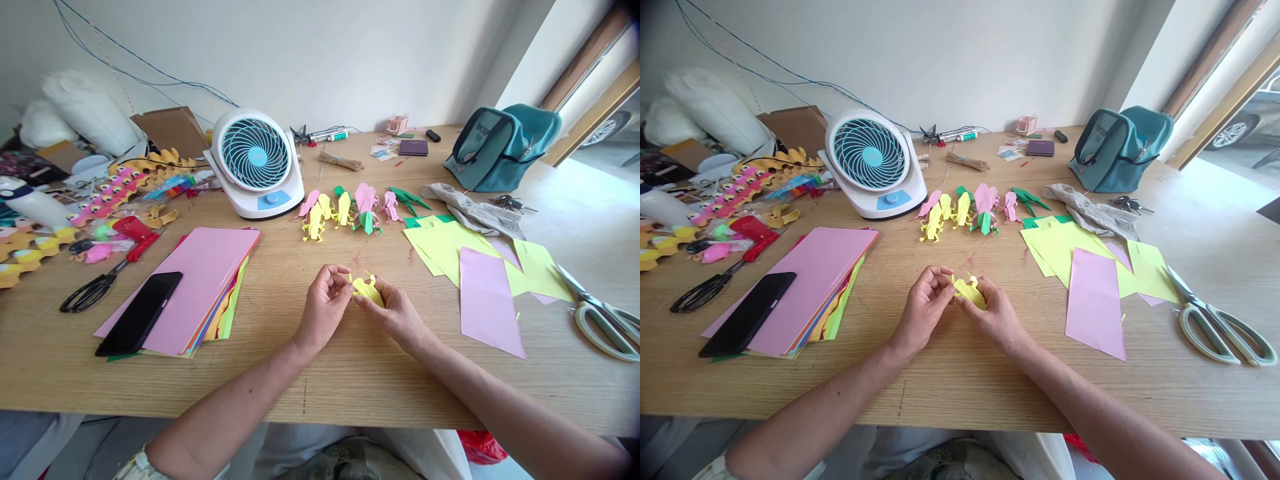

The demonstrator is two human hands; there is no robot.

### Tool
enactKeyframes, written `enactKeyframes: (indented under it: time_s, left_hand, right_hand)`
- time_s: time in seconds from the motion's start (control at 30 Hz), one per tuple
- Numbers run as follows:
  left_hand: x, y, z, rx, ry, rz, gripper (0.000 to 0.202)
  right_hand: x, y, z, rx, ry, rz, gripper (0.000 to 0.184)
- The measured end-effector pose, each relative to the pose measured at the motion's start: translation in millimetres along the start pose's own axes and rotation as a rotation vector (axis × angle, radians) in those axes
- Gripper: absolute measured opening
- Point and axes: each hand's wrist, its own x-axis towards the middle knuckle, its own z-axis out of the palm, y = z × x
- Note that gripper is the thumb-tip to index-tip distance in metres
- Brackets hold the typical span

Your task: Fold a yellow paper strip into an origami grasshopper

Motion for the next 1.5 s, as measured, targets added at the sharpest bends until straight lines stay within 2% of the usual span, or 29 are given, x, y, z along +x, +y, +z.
enactKeyframes:
  time_s: [0.27,0.33,0.43,0.5,0.6,0.83,1.07,1.23,1.5]
  left_hand:
    - [-1.3,6.3,-1.6,0.058,-0.054,0.054,0.024]
    - [0.4,8.4,-5.9,0.191,-0.047,0.179,0.021]
    - [4.5,12.3,-15.3,0.467,-0.069,0.487,0.020]
    - [7.3,15.4,-21.7,0.629,-0.124,0.674,0.024]
    - [10.3,19.1,-28.8,0.780,-0.214,0.820,0.024]
    - [12.5,19.3,-34.6,0.839,-0.224,0.901,0.021]
    - [13.9,19.3,-36.8,0.928,-0.223,0.897,0.018]
    - [14.8,20.7,-37.1,0.969,-0.190,0.939,0.014]
    - [15.9,25.7,-38.7,1.066,-0.197,1.046,0.014]
  right_hand:
    - [1.9,-1.3,-4.9,0.154,-0.068,0.117,0.043]
    - [3.1,-1.2,-9.1,0.209,-0.119,0.139,0.043]
    - [4.2,-0.2,-15.9,0.266,-0.211,0.166,0.043]
    - [4.3,0.0,-19.0,0.290,-0.264,0.182,0.042]
    - [3.9,-1.1,-20.6,0.334,-0.292,0.211,0.041]
    - [3.9,-2.1,-19.8,0.388,-0.307,0.225,0.037]
    - [3.8,2.9,-19.3,0.406,-0.294,0.204,0.030]
    - [3.8,3.1,-18.6,0.394,-0.286,0.211,0.032]
    - [4.4,2.6,-16.7,0.417,-0.298,0.215,0.033]
